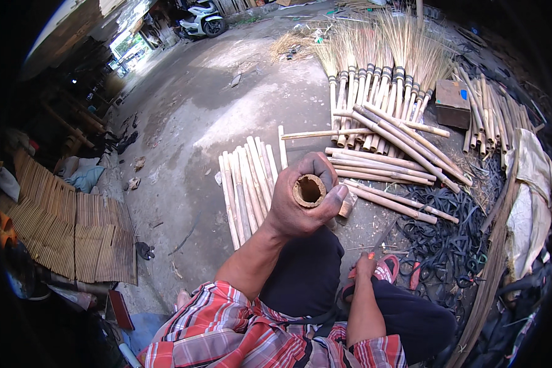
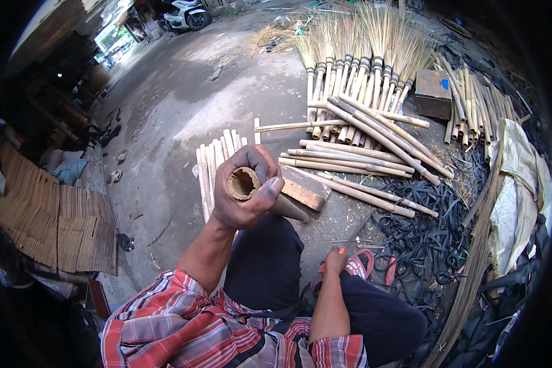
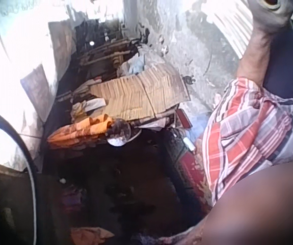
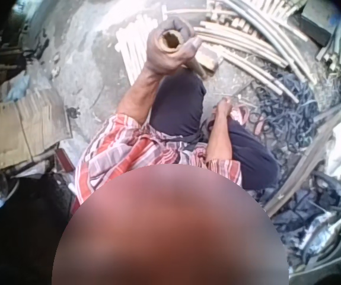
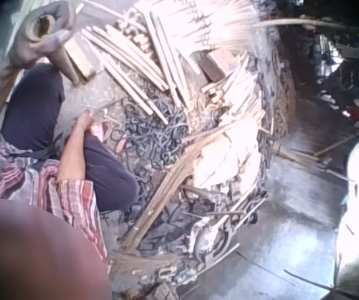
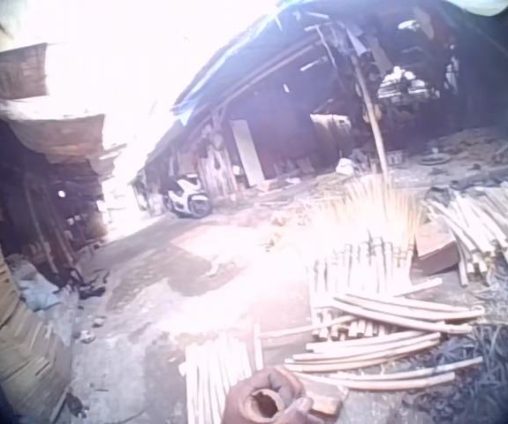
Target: The person sits on the ground and uses a knife to sharpen the ends of bamboo sticks. They repeatedly hold each stick, shave its tip, and place it aside, working through a pile of sticks.
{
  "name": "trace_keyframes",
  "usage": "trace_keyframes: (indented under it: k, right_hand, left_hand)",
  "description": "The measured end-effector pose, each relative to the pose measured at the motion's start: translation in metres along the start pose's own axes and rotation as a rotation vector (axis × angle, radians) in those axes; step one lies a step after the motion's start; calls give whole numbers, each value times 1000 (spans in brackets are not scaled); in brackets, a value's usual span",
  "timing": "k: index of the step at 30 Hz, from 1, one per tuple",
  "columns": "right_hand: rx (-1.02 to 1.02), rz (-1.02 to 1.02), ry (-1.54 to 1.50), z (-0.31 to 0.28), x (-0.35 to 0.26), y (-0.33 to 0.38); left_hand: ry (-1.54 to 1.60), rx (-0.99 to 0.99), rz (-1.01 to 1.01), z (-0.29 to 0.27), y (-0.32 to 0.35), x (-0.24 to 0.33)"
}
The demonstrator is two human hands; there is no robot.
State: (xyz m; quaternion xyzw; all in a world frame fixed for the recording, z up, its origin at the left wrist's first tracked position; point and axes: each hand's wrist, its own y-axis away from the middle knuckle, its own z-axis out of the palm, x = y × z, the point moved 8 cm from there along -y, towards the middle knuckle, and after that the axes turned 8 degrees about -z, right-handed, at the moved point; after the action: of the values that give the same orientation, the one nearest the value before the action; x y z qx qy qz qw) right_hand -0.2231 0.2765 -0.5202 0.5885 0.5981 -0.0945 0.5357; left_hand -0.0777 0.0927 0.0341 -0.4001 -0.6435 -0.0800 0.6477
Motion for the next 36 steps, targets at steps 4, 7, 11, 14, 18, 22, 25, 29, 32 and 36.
trace_keyframes:
  k: [4,7,11,14,18,22,25,29,32,36]
  right_hand:
    - [-11,80,-24,5,11,-2]
    - [69,2,34,-6,-5,5]
    - [-17,0,-163,-6,-24,20]
    - [19,-14,-115,-13,-35,28]
    - [21,34,-101,-15,-37,33]
    - [-23,38,-145,-11,-35,32]
    - [-11,1,-107,-12,-37,31]
    - [8,30,-102,-12,-35,33]
    - [-29,77,-142,-6,-32,34]
    - [-39,48,-104,-5,-33,30]
  left_hand:
    - [99,-108,22,1,-4,-6]
    - [285,-50,27,-6,-7,-16]
    - [132,41,44,-23,-5,-29]
    - [-194,118,-100,-49,2,-47]
    - [-378,230,-203,-118,3,-53]
    - [-470,629,-160,-210,25,-16]
    - [-566,863,-113,-264,52,26]
    - [-682,1130,-119,-310,85,44]
    - [-534,1280,-98,-336,115,9]
    - [12,1510,-239,-362,176,-122]
